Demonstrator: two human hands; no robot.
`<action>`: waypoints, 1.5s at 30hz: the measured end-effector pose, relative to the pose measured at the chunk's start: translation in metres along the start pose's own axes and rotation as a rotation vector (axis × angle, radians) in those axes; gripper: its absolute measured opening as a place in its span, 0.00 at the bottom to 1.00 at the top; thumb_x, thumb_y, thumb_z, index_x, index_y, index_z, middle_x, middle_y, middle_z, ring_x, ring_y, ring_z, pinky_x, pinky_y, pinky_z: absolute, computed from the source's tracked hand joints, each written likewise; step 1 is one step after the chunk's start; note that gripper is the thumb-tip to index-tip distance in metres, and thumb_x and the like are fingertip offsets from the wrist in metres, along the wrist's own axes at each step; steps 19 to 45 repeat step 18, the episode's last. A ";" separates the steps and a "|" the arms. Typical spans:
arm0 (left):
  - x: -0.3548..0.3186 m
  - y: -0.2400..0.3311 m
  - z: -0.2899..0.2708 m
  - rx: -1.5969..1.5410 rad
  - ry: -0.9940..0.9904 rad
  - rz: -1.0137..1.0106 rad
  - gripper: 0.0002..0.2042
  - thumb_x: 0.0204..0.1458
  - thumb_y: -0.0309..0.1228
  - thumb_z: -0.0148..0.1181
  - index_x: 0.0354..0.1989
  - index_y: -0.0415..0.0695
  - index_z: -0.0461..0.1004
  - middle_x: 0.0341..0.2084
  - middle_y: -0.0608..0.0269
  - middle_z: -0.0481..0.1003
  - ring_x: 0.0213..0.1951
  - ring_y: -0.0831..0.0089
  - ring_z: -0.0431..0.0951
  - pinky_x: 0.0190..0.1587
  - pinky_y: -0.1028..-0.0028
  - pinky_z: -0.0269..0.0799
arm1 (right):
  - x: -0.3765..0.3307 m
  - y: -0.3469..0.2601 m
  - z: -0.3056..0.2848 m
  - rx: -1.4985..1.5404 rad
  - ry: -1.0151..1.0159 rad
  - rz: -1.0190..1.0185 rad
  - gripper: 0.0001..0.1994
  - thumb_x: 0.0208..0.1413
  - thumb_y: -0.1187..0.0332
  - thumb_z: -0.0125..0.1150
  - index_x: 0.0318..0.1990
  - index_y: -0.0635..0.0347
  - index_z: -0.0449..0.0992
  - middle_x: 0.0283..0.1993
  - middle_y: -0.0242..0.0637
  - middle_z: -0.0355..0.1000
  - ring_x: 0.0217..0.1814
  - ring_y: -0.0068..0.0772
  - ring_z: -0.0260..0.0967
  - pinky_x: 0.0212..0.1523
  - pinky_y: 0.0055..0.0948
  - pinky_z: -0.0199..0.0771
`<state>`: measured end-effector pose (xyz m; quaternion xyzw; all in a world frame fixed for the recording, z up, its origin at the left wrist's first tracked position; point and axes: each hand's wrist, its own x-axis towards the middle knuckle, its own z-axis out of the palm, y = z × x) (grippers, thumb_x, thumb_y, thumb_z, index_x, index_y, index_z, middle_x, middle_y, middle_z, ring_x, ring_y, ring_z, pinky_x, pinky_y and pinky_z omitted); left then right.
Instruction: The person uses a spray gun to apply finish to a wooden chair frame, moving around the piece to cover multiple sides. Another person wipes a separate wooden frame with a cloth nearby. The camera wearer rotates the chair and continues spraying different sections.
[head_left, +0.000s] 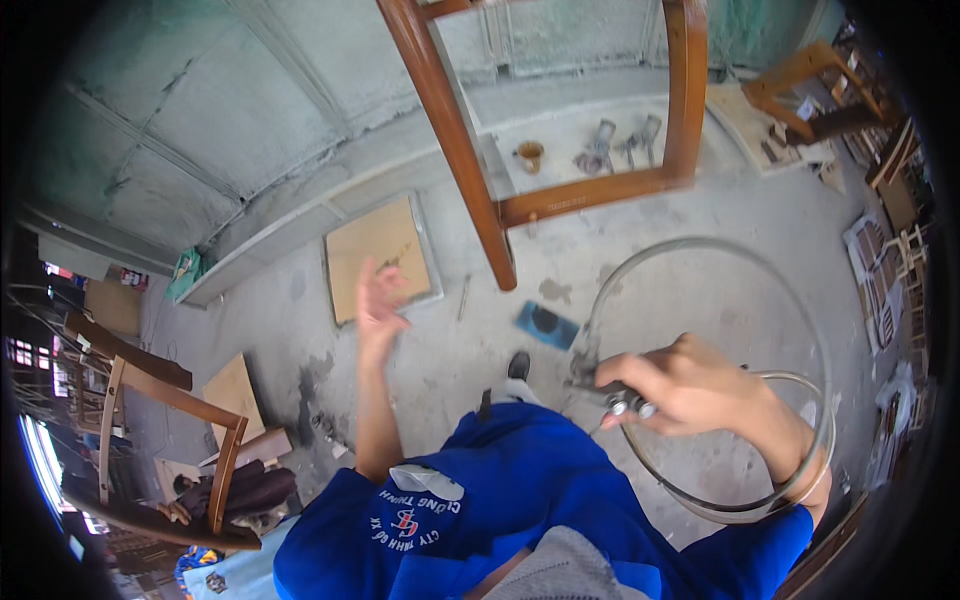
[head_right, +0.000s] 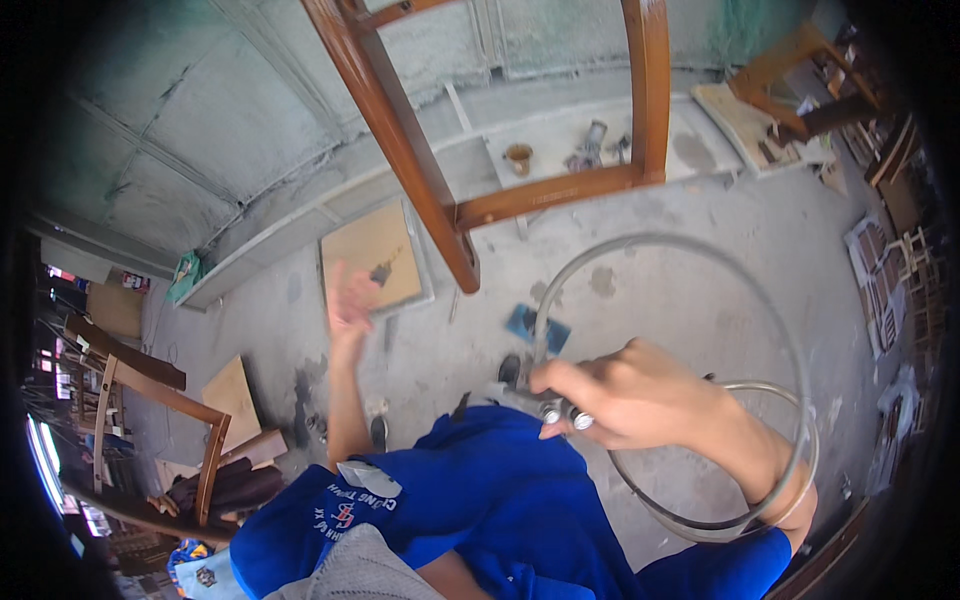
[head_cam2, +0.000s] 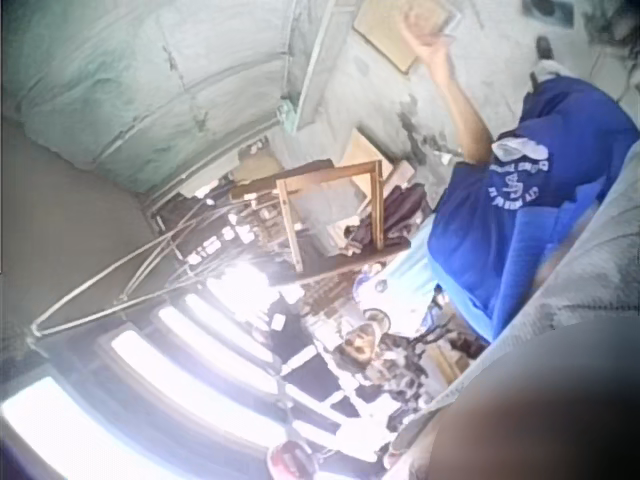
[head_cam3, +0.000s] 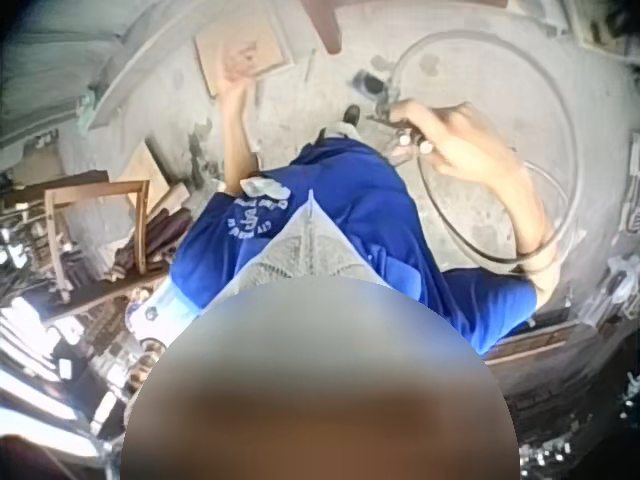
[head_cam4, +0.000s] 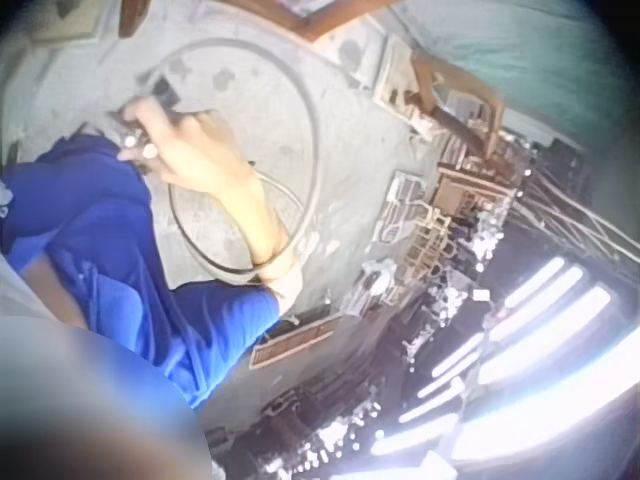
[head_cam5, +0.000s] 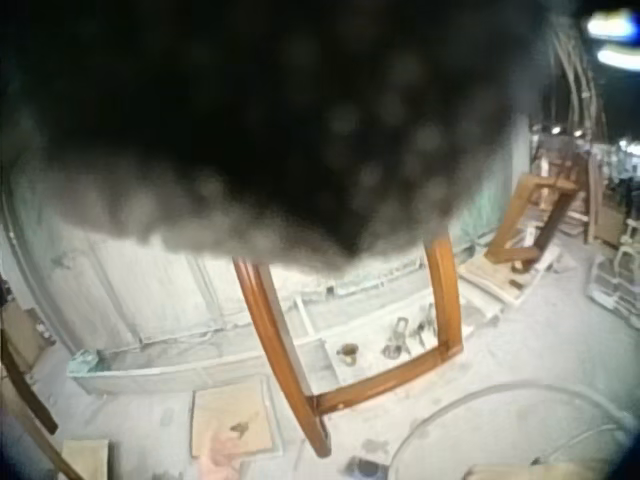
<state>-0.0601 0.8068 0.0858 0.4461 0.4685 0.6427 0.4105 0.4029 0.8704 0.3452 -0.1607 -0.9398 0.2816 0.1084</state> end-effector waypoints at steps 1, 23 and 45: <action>0.002 0.020 -0.013 0.057 0.085 0.004 0.46 0.41 0.26 0.82 0.72 0.47 0.64 0.59 0.58 0.76 0.51 0.69 0.79 0.50 0.69 0.77 | -0.011 -0.003 -0.003 0.009 0.146 -0.019 0.23 0.51 0.58 0.78 0.49 0.58 0.76 0.33 0.41 0.81 0.23 0.40 0.79 0.20 0.35 0.74; 0.264 0.454 0.287 0.716 0.029 0.852 0.26 0.75 0.46 0.45 0.63 0.35 0.79 0.54 0.57 0.84 0.63 0.65 0.81 0.64 0.64 0.67 | -0.201 -0.014 0.072 -0.035 0.247 0.515 0.23 0.59 0.54 0.74 0.55 0.53 0.76 0.24 0.39 0.79 0.26 0.50 0.80 0.26 0.43 0.75; 0.264 0.454 0.287 0.716 0.029 0.852 0.26 0.75 0.46 0.45 0.63 0.35 0.79 0.54 0.57 0.84 0.63 0.65 0.81 0.64 0.64 0.67 | -0.201 -0.014 0.072 -0.035 0.247 0.515 0.23 0.59 0.54 0.74 0.55 0.53 0.76 0.24 0.39 0.79 0.26 0.50 0.80 0.26 0.43 0.75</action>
